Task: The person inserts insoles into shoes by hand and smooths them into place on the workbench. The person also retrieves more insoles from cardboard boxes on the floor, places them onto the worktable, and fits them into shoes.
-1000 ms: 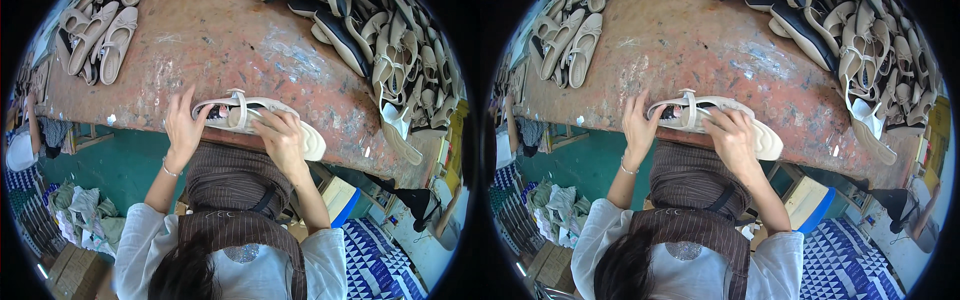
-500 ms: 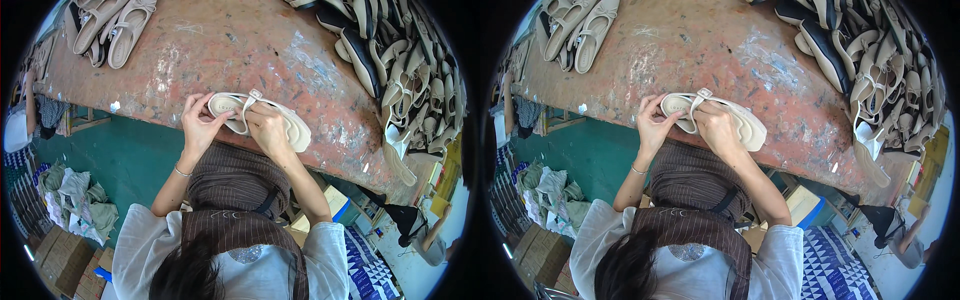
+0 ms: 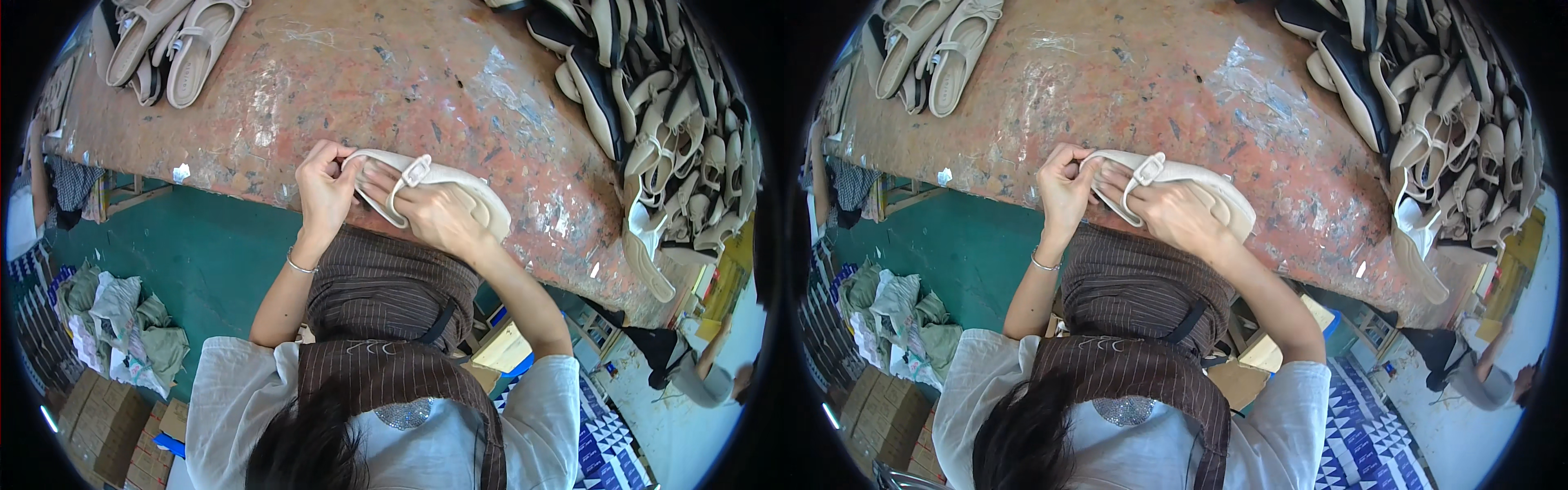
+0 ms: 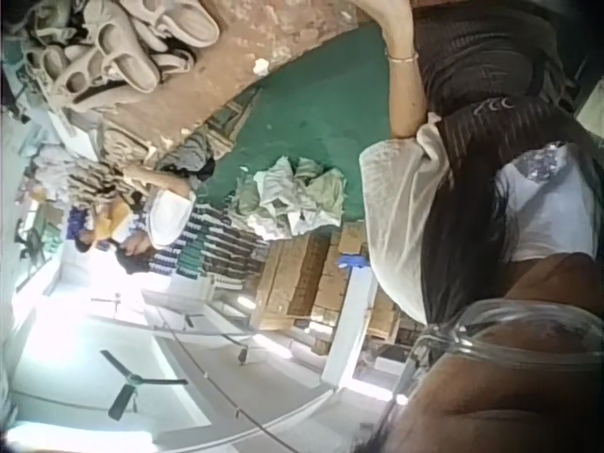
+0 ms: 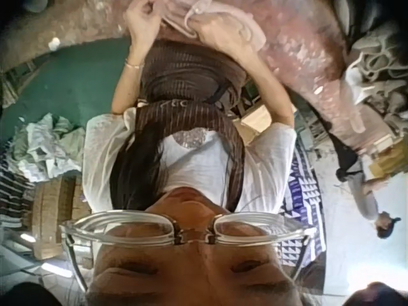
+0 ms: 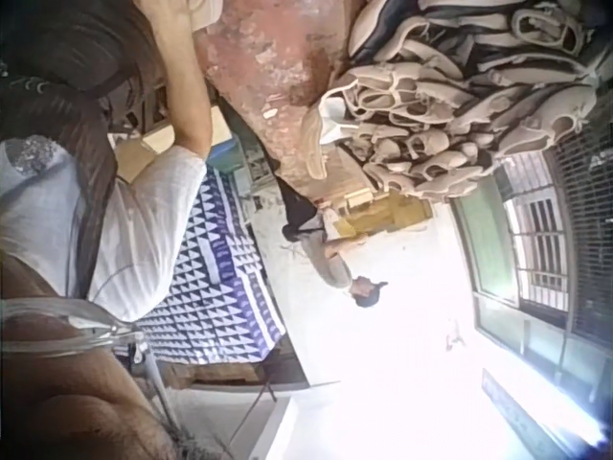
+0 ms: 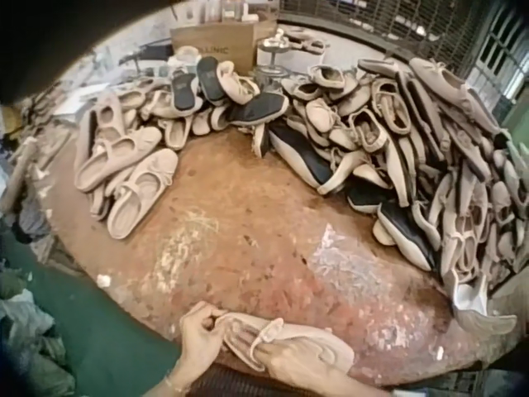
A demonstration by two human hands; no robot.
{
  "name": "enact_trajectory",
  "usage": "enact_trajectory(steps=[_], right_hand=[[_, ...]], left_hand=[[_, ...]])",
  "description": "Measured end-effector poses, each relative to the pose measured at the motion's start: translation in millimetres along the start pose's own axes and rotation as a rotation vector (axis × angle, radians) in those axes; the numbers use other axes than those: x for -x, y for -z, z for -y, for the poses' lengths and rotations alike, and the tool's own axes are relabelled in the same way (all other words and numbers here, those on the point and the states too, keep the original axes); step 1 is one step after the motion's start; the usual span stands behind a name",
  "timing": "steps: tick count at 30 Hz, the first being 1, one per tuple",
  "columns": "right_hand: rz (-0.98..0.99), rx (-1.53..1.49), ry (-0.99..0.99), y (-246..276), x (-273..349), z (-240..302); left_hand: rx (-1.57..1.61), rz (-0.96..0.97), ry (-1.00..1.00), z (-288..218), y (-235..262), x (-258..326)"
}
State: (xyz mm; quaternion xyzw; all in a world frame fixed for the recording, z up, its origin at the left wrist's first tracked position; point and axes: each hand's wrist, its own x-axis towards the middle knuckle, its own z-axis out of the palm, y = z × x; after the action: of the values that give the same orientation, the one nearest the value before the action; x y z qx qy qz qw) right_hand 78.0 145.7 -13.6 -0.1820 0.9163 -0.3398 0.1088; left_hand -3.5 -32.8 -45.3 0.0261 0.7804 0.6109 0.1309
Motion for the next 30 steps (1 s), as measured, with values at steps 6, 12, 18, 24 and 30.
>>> enact_trajectory(steps=[6, 12, 18, 24, 30], right_hand=[[-0.174, 0.229, -0.123, -1, 3, 22], [-0.341, 0.318, -0.232, -6, 16, 19], [-0.888, 0.591, -0.769, 54, 35, -19], [-0.817, -0.021, -0.502, 34, 50, 42], [-0.719, 0.396, -0.503, -38, 43, 34]], left_hand=[[-0.139, -0.010, -0.144, 8, 4, -8], [-0.333, 0.048, -0.069, 2, 5, 4], [-0.772, 0.324, -0.233, -40, -24, 86], [-0.777, 0.453, -0.724, -43, -56, 113], [-0.938, 0.575, -0.658, 3, -68, 107]])
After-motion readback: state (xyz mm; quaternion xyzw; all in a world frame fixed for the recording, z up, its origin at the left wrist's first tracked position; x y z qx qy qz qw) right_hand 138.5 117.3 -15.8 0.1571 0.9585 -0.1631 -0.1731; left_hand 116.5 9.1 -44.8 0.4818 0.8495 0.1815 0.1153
